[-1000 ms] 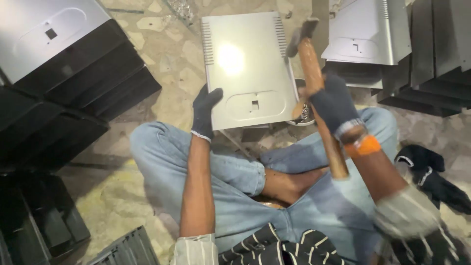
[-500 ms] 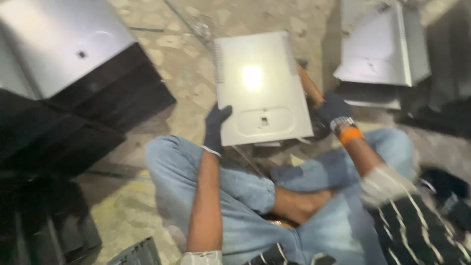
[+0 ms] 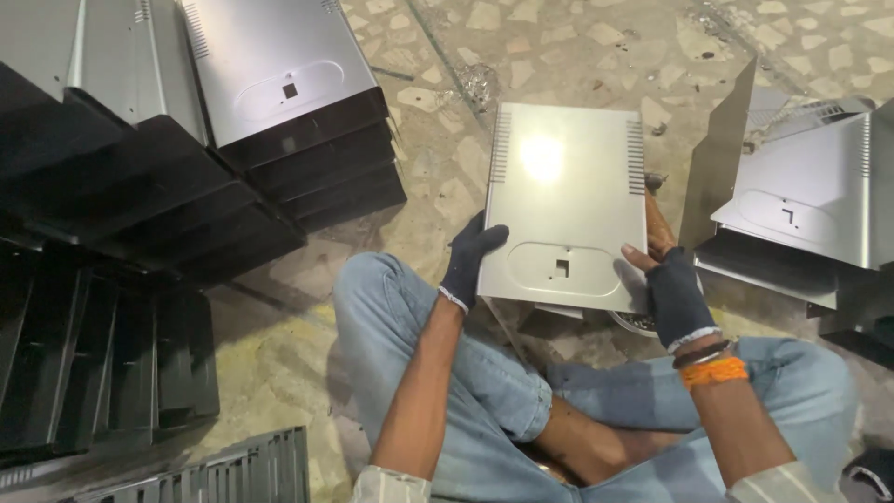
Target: The person assembles metal enclosure panels by hammering them into place and securing components.
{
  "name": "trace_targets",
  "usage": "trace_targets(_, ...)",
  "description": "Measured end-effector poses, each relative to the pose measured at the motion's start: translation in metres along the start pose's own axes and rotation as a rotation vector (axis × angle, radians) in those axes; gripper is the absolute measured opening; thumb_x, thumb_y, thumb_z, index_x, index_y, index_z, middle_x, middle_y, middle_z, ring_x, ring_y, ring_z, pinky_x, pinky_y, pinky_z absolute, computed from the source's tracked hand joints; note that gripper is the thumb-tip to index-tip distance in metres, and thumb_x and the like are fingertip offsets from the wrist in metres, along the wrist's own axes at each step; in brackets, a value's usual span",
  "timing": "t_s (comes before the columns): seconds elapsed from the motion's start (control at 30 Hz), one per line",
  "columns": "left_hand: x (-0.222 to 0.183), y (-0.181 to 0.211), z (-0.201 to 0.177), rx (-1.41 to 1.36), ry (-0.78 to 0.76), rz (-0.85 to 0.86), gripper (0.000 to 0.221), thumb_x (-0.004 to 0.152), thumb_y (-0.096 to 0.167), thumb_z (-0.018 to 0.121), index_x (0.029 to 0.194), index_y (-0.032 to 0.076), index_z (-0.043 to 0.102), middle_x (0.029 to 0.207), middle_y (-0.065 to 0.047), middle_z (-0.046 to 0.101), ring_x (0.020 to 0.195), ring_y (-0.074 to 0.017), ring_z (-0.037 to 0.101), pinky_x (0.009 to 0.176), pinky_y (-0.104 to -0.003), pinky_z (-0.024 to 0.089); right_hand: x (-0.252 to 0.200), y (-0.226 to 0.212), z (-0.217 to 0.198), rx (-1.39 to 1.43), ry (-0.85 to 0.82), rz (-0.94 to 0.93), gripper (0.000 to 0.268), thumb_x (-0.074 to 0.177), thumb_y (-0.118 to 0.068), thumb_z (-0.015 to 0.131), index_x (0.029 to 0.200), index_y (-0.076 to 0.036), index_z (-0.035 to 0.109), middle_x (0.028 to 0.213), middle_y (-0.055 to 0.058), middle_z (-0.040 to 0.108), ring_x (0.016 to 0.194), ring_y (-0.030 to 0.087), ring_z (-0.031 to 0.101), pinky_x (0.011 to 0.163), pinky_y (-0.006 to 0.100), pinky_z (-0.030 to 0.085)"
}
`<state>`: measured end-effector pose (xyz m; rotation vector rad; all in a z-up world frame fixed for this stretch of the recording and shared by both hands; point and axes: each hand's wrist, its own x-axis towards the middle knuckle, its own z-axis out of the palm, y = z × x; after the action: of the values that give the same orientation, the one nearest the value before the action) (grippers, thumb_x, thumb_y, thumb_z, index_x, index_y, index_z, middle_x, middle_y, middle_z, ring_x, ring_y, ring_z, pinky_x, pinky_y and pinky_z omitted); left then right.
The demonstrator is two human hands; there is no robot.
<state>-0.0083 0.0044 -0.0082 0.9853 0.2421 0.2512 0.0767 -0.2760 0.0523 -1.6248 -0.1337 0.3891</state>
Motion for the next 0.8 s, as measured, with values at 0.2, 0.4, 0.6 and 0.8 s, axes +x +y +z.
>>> trace_targets(0.2, 0.006, -0.010, -0.007, -0.009, -0.034, 0.079, 0.060, 0.088, 0.015, 0.070, 0.142, -0.006, 0.056, 0.125, -0.014, 0.069, 0.106, -0.0211, 0.066, 0.094, -0.033, 0.053, 0.006, -0.008, 0.003, -0.415, 0.095, 0.166, 0.050, 0.096, -0.037, 0.072, 0.121, 0.006, 0.072, 0.099, 0.016, 0.076, 0.079, 0.021, 0.067, 0.072, 0.031, 0.052)
trace_targets(0.4, 0.013, -0.032, -0.032, -0.324, -0.101, 0.063, 0.043, 0.095, 0.019, 0.068, 0.133, 0.000, 0.060, 0.115, -0.013, 0.070, 0.102, -0.0238, 0.069, 0.090, -0.037, 0.058, -0.026, -0.085, 0.032, -0.049, -0.023, -0.247, 0.060, 0.082, -0.020, 0.080, 0.134, 0.001, 0.062, 0.116, 0.009, 0.073, 0.096, 0.015, 0.069, 0.084, 0.030, 0.056)
trace_targets(0.6, 0.018, -0.020, -0.015, -0.415, -0.088, -0.087, 0.042, 0.099, 0.038, 0.067, 0.130, 0.010, 0.063, 0.117, -0.008, 0.070, 0.102, -0.0202, 0.069, 0.088, -0.037, 0.058, -0.104, -0.173, 0.079, -0.061, -0.176, -0.505, 0.085, 0.087, -0.018, 0.081, 0.157, 0.002, 0.037, 0.153, 0.016, 0.053, 0.143, 0.023, 0.051, 0.119, 0.034, 0.040)
trace_targets(0.8, 0.029, 0.004, -0.043, -0.740, -0.161, 0.018, 0.076, 0.100, 0.067, 0.052, 0.145, 0.006, 0.046, 0.122, -0.016, 0.068, 0.107, -0.0299, 0.069, 0.094, -0.044, 0.055, -0.104, -0.086, 0.131, 0.122, -0.461, -0.562, 0.102, 0.078, -0.016, 0.086, 0.162, 0.003, 0.032, 0.167, 0.016, 0.041, 0.157, 0.021, 0.035, 0.128, 0.036, 0.025)
